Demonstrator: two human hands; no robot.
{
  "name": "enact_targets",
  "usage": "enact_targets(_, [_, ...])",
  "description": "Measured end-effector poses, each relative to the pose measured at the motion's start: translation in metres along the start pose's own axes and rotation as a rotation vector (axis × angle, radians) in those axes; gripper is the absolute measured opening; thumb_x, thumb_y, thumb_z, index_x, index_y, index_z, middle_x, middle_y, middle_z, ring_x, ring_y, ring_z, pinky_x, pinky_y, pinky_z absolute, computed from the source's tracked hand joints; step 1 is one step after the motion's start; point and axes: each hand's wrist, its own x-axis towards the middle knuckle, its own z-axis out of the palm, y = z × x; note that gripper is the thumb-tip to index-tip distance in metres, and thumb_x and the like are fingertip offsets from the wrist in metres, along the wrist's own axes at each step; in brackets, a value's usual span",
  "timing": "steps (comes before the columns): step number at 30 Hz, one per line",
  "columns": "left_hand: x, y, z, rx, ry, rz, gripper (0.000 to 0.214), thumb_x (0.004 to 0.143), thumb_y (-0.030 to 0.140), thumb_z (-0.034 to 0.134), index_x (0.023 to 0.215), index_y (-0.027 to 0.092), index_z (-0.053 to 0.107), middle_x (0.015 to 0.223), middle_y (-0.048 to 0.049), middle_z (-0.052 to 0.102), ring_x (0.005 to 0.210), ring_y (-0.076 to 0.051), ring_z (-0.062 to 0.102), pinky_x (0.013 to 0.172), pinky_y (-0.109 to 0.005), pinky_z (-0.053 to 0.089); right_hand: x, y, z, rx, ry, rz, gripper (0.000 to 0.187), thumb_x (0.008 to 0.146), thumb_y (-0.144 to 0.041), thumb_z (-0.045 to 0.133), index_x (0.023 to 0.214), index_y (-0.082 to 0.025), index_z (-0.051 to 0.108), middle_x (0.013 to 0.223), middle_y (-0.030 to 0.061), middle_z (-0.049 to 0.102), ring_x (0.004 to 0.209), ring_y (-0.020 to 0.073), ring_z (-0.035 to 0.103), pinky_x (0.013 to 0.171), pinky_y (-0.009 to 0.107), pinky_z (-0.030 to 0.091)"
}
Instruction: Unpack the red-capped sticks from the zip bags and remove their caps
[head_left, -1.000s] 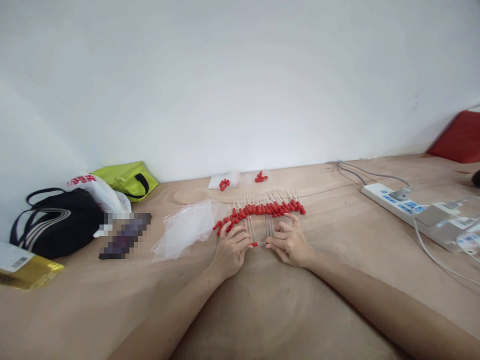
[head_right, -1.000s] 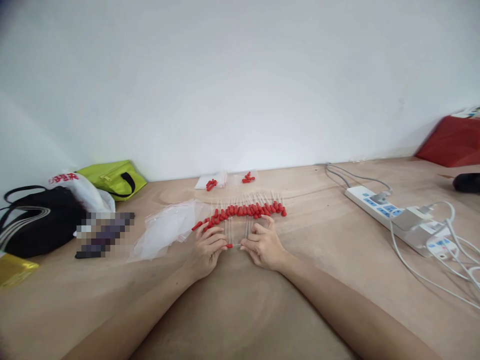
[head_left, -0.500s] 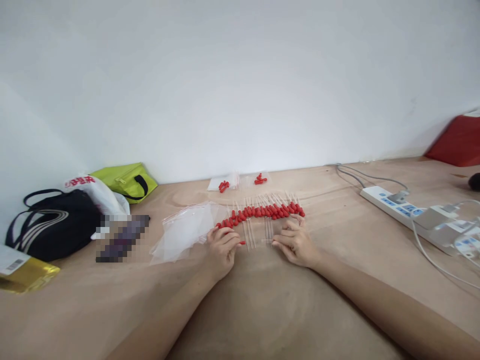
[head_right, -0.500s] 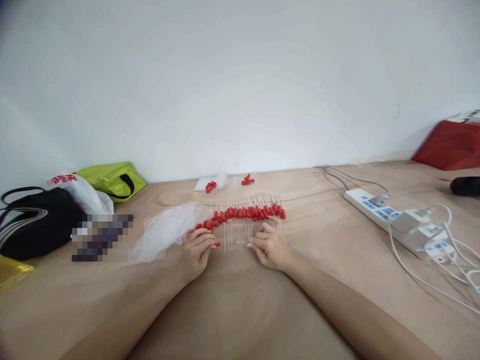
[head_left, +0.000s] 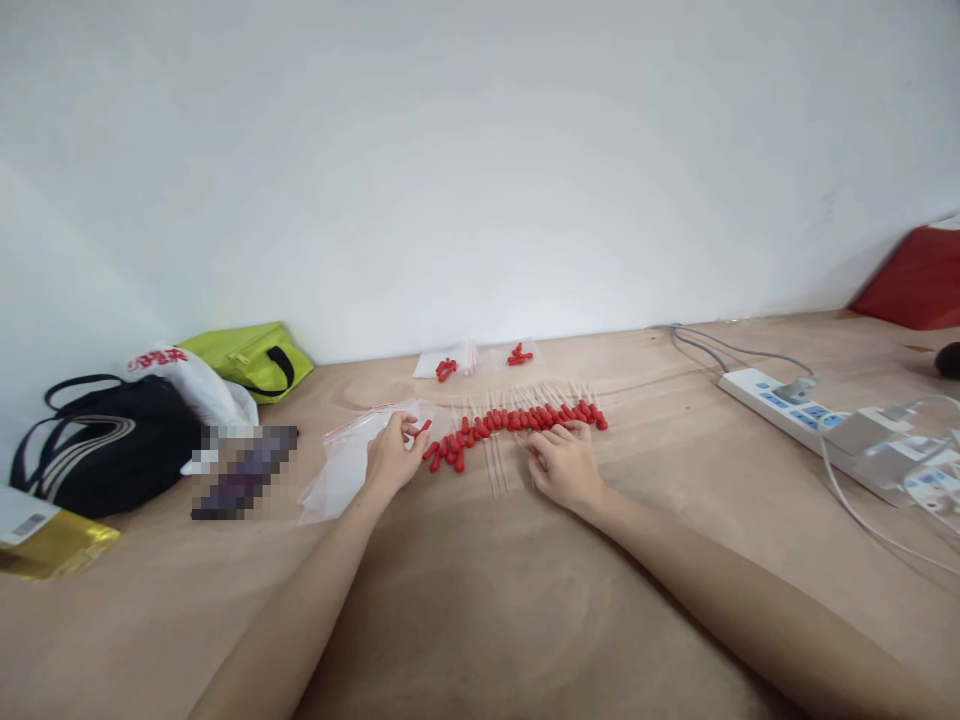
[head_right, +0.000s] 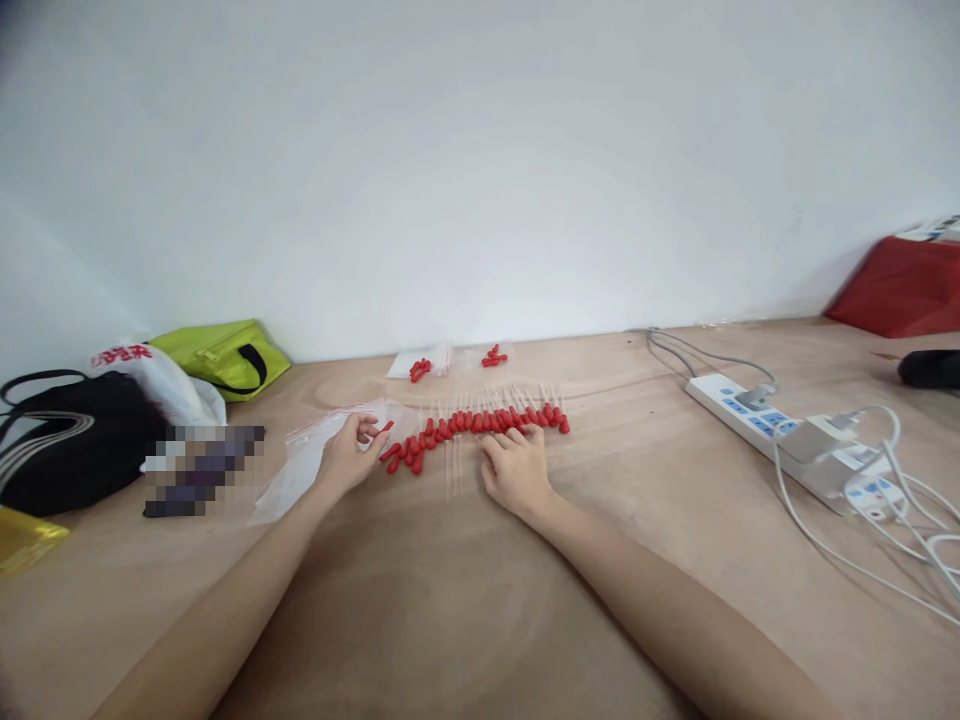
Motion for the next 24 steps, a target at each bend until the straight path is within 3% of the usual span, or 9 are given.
enact_targets(5, [0.007,0.001,-0.001,0.104,-0.165,-0.080,0.025,0.073,0.045,0.052,0.084,0.023,0.052,0.079,0.0015,0.065,0.074,-0.017,0.059,0.075,-0.031,0.039,0.004,-0.012,0.004,-0.077,-0.024,-0.052,0.011,0.072,-0.016,0.048,0.072,-0.019,0.059,0.066,0.0015,0.061,0.072,0.0157,0.048,0.085,0.039,0.019])
enact_targets(8, [0.006,0.004,-0.004,0.131,-0.150,-0.115,0.028,0.077,0.048,0.044,0.080,0.023,0.055,0.079,0.0005,0.066,0.078,-0.018,0.060,0.080,-0.035,0.037,0.002,-0.015,0.002,-0.068,-0.072,-0.073,0.014,0.078,-0.027,0.048,0.077,-0.020,0.061,0.067,0.0022,0.061,0.075,0.0169,0.048,0.085,0.041,0.018])
enact_targets(12, [0.010,0.014,-0.002,0.223,-0.081,-0.052,0.029,0.074,0.049,0.047,0.077,0.024,0.061,0.093,-0.0031,0.065,0.096,-0.025,0.055,0.085,-0.041,0.035,0.001,-0.016,0.000,-0.042,-0.130,-0.093,0.027,0.079,-0.044,0.049,0.084,-0.021,0.063,0.076,0.0043,0.063,0.080,0.0194,0.048,0.084,0.044,0.018])
enact_targets(15, [0.019,0.026,0.005,0.280,-0.161,-0.063,0.029,0.069,0.050,0.050,0.072,0.026,0.065,0.104,-0.0042,0.062,0.107,-0.031,0.048,0.087,-0.045,0.033,0.001,-0.018,-0.001,-0.033,-0.142,-0.099,0.035,0.077,-0.051,0.049,0.086,-0.021,0.063,0.079,0.0053,0.063,0.081,0.0203,0.048,0.084,0.045,0.019])
enact_targets(19, [0.035,0.036,0.017,0.287,-0.270,-0.146,0.031,0.069,0.050,0.048,0.059,0.026,0.066,0.088,-0.0064,0.066,0.104,-0.035,0.049,0.086,-0.050,0.032,-0.001,-0.018,-0.005,0.002,-0.109,-0.078,0.036,0.078,-0.052,0.048,0.087,-0.021,0.063,0.080,0.0053,0.063,0.082,0.0197,0.048,0.085,0.044,0.019])
enact_targets(24, [0.048,0.041,0.030,0.289,-0.290,-0.222,0.031,0.063,0.050,0.053,0.054,0.021,0.063,0.081,-0.0129,0.066,0.103,-0.041,0.048,0.083,-0.054,0.031,-0.010,-0.007,-0.011,0.001,-0.065,-0.020,0.029,0.079,-0.045,0.049,0.084,-0.021,0.064,0.075,0.0034,0.062,0.080,0.0186,0.049,0.087,0.042,0.019])
